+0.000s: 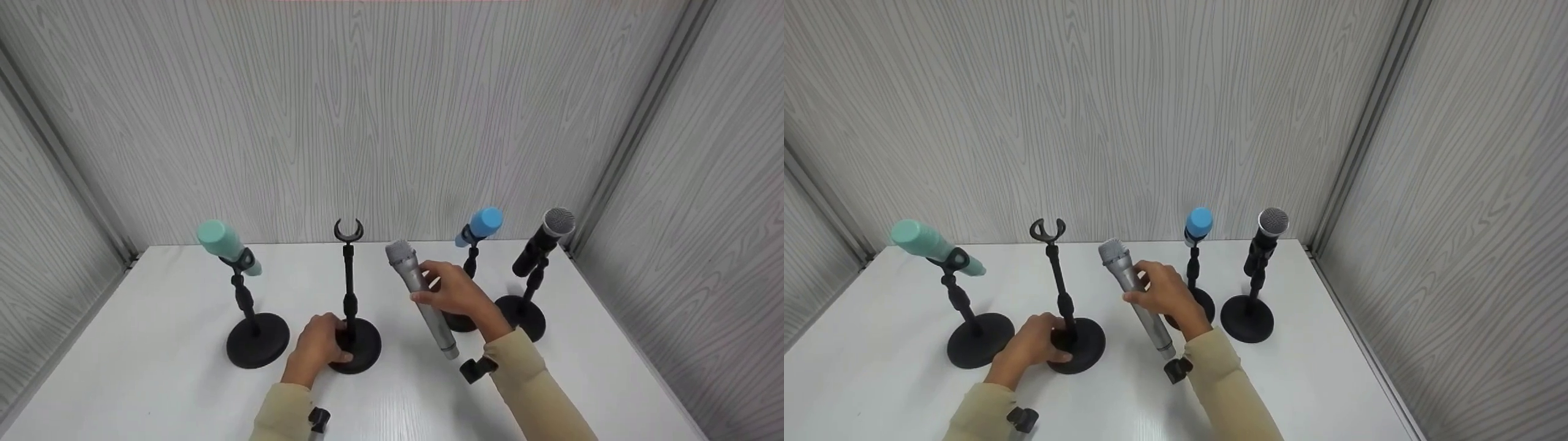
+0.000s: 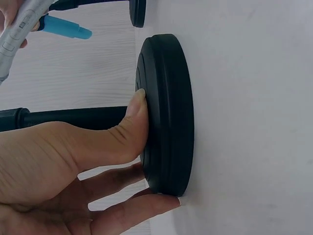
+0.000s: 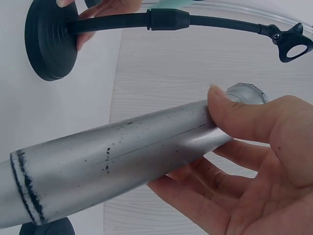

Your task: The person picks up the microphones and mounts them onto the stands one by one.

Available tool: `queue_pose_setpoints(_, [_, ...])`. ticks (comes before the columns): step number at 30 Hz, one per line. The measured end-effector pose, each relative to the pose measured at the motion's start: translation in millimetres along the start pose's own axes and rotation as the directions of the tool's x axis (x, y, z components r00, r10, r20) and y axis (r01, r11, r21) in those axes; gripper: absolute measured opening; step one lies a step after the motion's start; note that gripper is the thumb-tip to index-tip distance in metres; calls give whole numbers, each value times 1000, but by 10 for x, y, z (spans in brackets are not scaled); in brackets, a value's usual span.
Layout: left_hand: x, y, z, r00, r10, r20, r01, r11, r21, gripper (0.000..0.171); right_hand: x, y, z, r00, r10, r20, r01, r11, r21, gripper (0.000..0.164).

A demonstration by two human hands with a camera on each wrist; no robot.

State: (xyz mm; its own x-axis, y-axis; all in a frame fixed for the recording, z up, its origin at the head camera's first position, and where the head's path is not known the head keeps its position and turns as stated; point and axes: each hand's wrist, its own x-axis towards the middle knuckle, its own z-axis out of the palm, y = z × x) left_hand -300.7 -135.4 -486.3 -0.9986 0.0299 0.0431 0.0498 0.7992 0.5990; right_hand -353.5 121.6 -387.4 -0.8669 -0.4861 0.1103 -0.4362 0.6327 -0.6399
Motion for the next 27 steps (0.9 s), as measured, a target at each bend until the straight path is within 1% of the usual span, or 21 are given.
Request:
queue_pose_setpoints(6, [16, 62, 31, 1000, -16, 6, 16, 1000, -3, 55, 40, -31, -99, 997, -42, -66, 43, 999, 4, 38])
queue_pose_setpoints(12, [9, 95, 82, 1000, -2, 11, 2, 1000, -8, 54, 86, -69, -165, 990, -83, -113, 86, 996, 23, 43])
queue_pose_setpoints(20, [11, 113, 109, 1000, 12, 14, -12, 1000, -3, 53, 148, -186, -259, 976, -136, -172, 143, 989, 29, 37])
queue_pose_setpoints(24, [30, 120, 108, 1000, 10, 9, -10, 1000, -7, 53, 196, -276, -303, 972, -142, -184, 153, 987, 44, 42])
queue_pose_setpoints(27, [36, 120, 118, 1000, 5, 11, -5, 1000, -13, 53, 231, -350, -328, 975, -122, -187, 134, 989, 55, 45])
